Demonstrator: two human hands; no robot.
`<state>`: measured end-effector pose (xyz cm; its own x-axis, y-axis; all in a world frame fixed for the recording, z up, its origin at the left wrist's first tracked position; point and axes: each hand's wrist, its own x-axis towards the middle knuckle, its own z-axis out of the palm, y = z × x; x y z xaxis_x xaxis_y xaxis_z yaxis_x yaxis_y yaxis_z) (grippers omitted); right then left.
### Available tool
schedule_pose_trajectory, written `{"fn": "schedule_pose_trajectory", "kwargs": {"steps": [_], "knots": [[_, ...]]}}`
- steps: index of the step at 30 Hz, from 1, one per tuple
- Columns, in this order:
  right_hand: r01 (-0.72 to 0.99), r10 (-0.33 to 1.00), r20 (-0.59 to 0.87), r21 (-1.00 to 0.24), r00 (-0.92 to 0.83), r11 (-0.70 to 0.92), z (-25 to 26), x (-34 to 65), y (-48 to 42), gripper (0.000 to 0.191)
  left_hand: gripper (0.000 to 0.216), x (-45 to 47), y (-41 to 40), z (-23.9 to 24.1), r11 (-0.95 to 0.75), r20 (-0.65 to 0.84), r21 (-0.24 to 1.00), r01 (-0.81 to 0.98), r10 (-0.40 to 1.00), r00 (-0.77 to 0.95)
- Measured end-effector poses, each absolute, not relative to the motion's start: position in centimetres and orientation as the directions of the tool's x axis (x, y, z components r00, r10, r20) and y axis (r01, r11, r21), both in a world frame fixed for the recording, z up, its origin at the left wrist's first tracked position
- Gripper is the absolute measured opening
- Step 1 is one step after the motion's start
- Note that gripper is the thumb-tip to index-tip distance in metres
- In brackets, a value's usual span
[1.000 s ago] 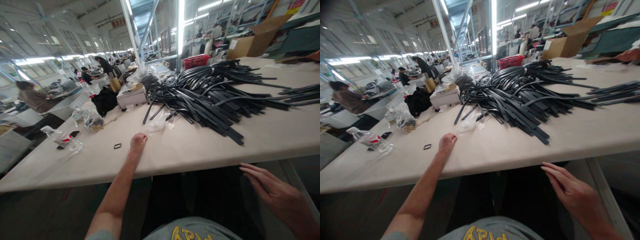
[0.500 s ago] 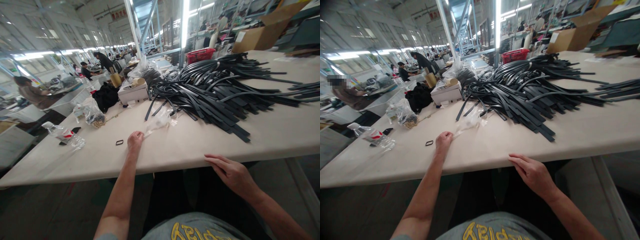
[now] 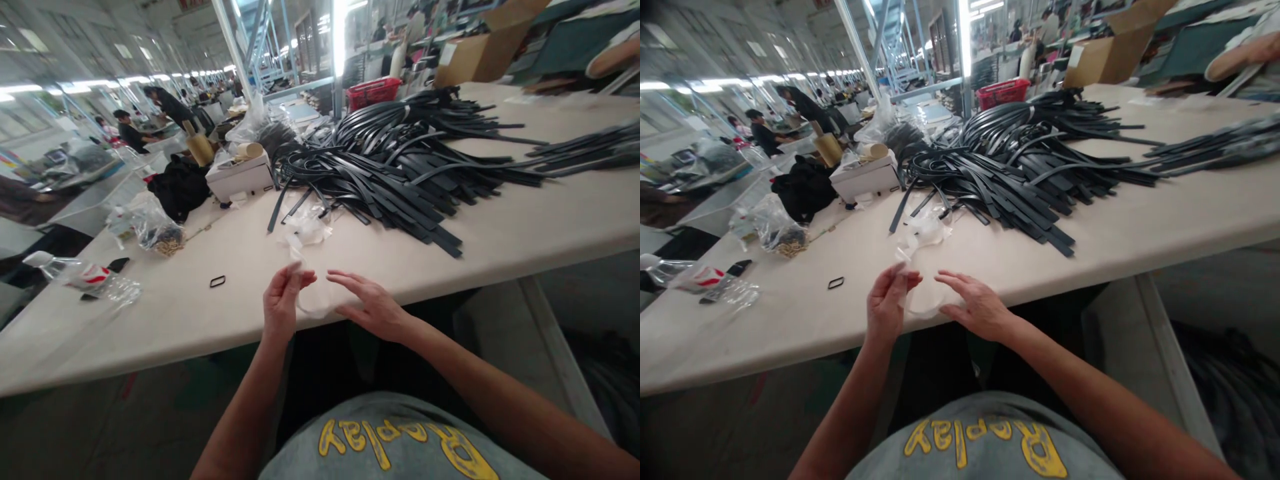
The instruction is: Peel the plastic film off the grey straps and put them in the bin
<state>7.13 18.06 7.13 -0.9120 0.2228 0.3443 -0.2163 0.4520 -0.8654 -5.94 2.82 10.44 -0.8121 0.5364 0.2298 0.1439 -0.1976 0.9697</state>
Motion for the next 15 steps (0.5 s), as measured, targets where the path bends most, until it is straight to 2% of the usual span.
{"fn": "schedule_pose_trajectory", "kwargs": {"steps": [2,5,7,10,12,15], "knots": [[-0.230,0.128,0.267,-0.942,-0.955,0.245,7.7,5.9,17.6,0.054,0.037,-5.6,3.6,11.1,-0.253,0.170,0.967,0.020,0.589,-0.790],[-0.118,-0.069,0.125,-0.989,-0.990,-0.094,7.8,4.8,17.1,0.058,0.036,-5.7,4.6,12.3,-0.274,0.151,0.961,-0.039,0.636,-0.757],[-0.037,-0.139,0.081,-0.955,-0.987,-0.294,7.4,4.5,16.7,0.062,0.033,-5.9,5.0,13.0,-0.282,0.148,0.958,-0.053,0.643,-0.751],[0.067,-0.243,0.090,-0.818,-0.966,-0.572,6.7,4.5,15.6,0.064,0.033,-6.3,5.6,13.3,-0.296,0.127,0.951,-0.094,0.648,-0.751],[0.140,-0.305,0.093,-0.738,-0.948,-0.660,6.4,4.6,14.8,0.063,0.032,-6.7,5.9,12.9,-0.306,0.118,0.945,-0.120,0.656,-0.745],[0.183,-0.257,-0.003,-0.710,-0.966,-0.680,6.5,4.7,13.9,0.055,0.032,-7.4,6.4,12.0,-0.313,0.093,0.936,-0.161,0.662,-0.744]]}}
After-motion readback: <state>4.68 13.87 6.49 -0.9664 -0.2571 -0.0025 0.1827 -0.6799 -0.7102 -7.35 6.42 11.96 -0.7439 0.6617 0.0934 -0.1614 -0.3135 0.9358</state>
